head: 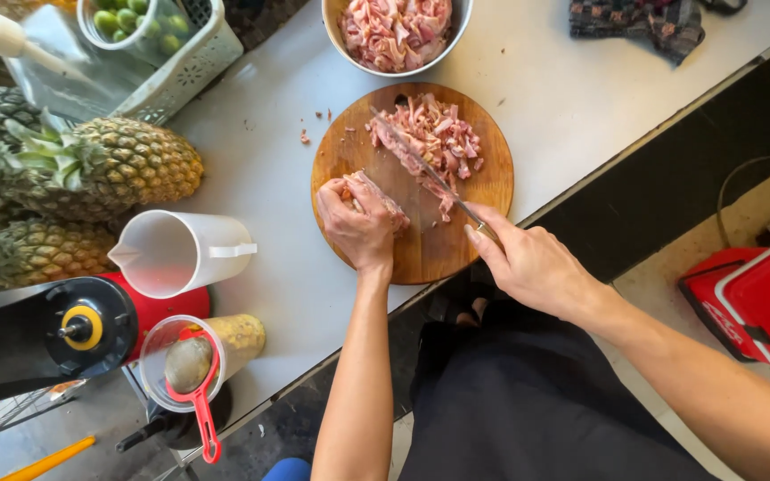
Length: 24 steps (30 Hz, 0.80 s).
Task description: Slicing meat on a cutting board and sharpening the knife with a whetstone.
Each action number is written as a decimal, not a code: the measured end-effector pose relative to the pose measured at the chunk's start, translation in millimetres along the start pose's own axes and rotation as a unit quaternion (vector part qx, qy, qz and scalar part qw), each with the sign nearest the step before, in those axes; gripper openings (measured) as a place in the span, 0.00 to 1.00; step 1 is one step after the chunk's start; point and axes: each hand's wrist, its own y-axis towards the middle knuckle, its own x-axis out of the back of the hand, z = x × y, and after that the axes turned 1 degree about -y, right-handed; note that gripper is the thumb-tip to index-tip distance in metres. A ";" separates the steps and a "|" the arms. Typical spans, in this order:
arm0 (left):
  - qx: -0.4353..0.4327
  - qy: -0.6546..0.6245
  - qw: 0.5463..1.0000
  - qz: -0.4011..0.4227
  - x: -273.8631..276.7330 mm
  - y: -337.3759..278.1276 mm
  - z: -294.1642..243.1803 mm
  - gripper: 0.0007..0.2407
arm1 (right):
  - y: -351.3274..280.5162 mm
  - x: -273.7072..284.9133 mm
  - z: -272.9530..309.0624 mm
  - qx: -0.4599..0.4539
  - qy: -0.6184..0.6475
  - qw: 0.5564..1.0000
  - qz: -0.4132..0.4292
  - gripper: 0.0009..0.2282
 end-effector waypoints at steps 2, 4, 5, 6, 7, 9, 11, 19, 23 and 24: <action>0.062 -0.026 0.997 0.031 6.4 2.1 -2.5 0.07 | -3.7 5.3 0.8 0.007 0.009 1.000 -0.015 0.21; 0.123 -0.052 0.989 0.062 17.7 9.7 -6.2 0.10 | -7.0 6.9 0.5 0.015 0.018 0.999 -0.027 0.20; 0.176 -0.072 0.977 0.097 24.8 15.9 -9.3 0.13 | -8.1 6.6 -0.9 0.014 0.033 0.998 -0.044 0.20; 0.228 -0.090 0.960 0.131 33.1 20.7 -12.2 0.16 | -9.5 5.8 -2.6 0.013 0.047 0.997 -0.058 0.19; 0.227 -0.090 0.962 0.123 36.1 23.5 -2.2 0.16 | -9.2 6.1 -3.6 0.021 0.045 0.997 -0.057 0.19; 0.235 -0.006 0.946 0.225 42.2 26.6 17.6 0.19 | -9.5 6.5 -7.0 0.016 0.030 0.999 -0.038 0.19; 0.234 0.004 0.937 0.259 47.8 30.0 20.2 0.22 | -12.1 2.5 -5.3 0.025 0.033 0.998 -0.053 0.19; 0.244 0.001 0.906 0.345 66.0 30.3 4.5 0.31 | -8.8 -4.2 -3.9 0.023 0.025 0.999 0.013 0.20; 0.315 -0.036 0.885 0.341 64.1 26.4 5.2 0.39 | -5.5 -8.6 -7.8 0.034 0.023 0.998 0.047 0.20; 0.327 -0.042 0.879 0.345 65.6 26.9 2.2 0.42 | -6.5 -8.6 -6.0 0.035 0.028 0.998 0.050 0.20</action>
